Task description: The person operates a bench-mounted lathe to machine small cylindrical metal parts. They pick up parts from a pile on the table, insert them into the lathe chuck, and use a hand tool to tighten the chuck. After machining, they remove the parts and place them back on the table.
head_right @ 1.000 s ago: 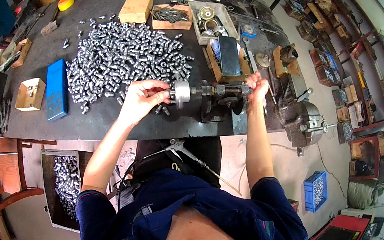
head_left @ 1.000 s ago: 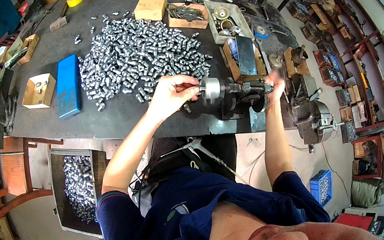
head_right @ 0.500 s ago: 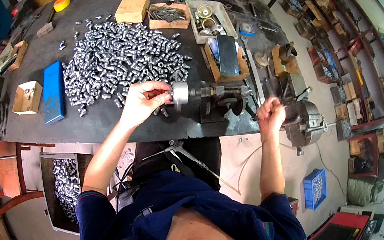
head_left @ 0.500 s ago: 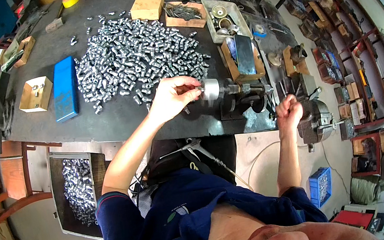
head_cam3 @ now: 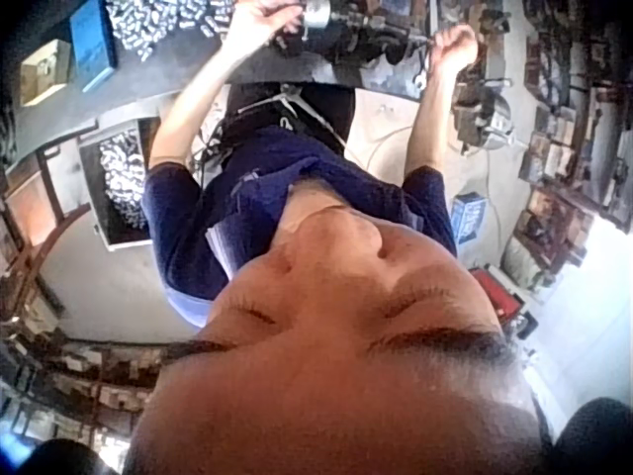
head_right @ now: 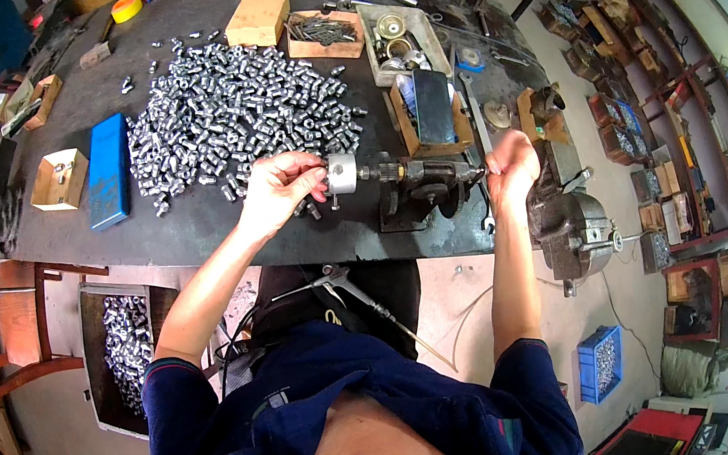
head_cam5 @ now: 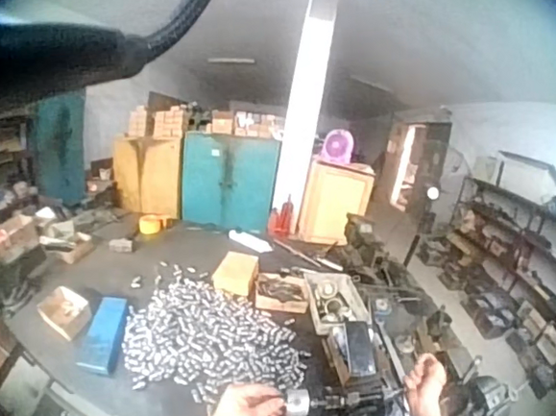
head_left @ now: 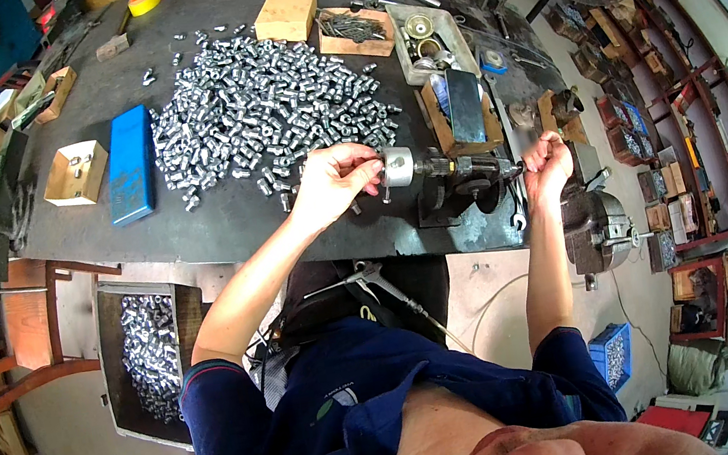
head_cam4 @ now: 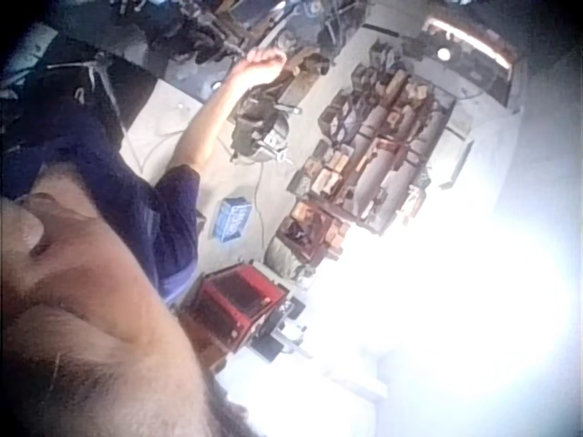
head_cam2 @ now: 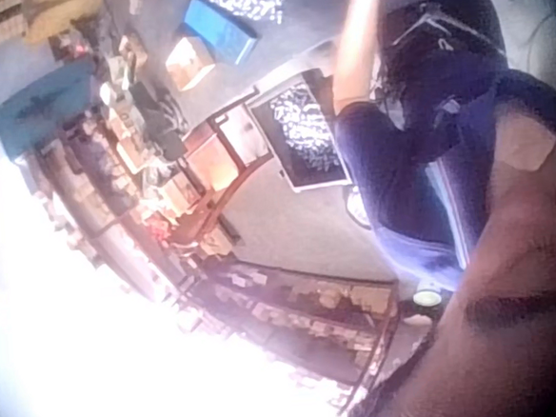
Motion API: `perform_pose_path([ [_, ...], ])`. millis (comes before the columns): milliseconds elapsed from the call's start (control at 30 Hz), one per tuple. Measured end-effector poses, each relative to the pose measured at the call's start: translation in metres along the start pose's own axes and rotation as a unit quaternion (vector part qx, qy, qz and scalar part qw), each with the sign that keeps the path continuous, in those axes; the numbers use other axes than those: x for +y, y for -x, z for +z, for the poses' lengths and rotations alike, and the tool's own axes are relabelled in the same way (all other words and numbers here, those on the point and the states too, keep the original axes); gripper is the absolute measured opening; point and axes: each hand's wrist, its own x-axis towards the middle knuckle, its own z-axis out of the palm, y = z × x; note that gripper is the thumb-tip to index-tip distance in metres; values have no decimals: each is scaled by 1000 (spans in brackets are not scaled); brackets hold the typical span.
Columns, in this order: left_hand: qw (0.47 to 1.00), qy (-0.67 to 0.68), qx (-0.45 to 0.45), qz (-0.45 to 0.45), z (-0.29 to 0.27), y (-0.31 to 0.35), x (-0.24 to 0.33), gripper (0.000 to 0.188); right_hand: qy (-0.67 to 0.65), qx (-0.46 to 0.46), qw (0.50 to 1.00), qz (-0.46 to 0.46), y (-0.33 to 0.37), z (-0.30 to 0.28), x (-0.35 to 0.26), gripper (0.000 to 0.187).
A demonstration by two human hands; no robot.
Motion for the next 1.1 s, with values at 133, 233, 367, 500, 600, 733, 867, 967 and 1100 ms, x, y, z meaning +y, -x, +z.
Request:
perform_pose_path([
  [133, 997, -67, 29, 33, 9, 5, 2, 8, -13, -24, 999, 28, -16, -15, 6, 15],
  [233, 996, -69, 29, 43, 10, 6, 1, 8, 20, 12, 1000, 4, -30, -8, 23, 11],
  [367, 997, -55, 25, 40, 8, 6, 0, 8, 41, 42, 998, 8, -20, 7, 25, 11],
  [500, 998, -45, 18, 41, 7, 5, -2, 8, 33, 37, 999, -2, -17, 0, 24, 11],
  [600, 998, -12, 15, 52, 7, 4, -6, 8, 60, 12, 998, -22, -27, -2, 32, 13],
  [733, 999, -25, 18, 39, 7, 4, -3, 7, 131, 74, 989, -1, -14, 9, 31, 12],
  [867, 999, -25, 29, 22, 10, 1, -4, 7, 35, 62, 997, -23, -14, 2, 24, 10],
  [967, 999, -14, 44, 7, 10, 3, -3, 8, -8, 64, 998, -16, 5, 11, 3, 12],
  [1100, 998, 45, 41, -15, 7, 3, -1, 9, -92, 6, 996, -14, 38, -10, -13, 15],
])
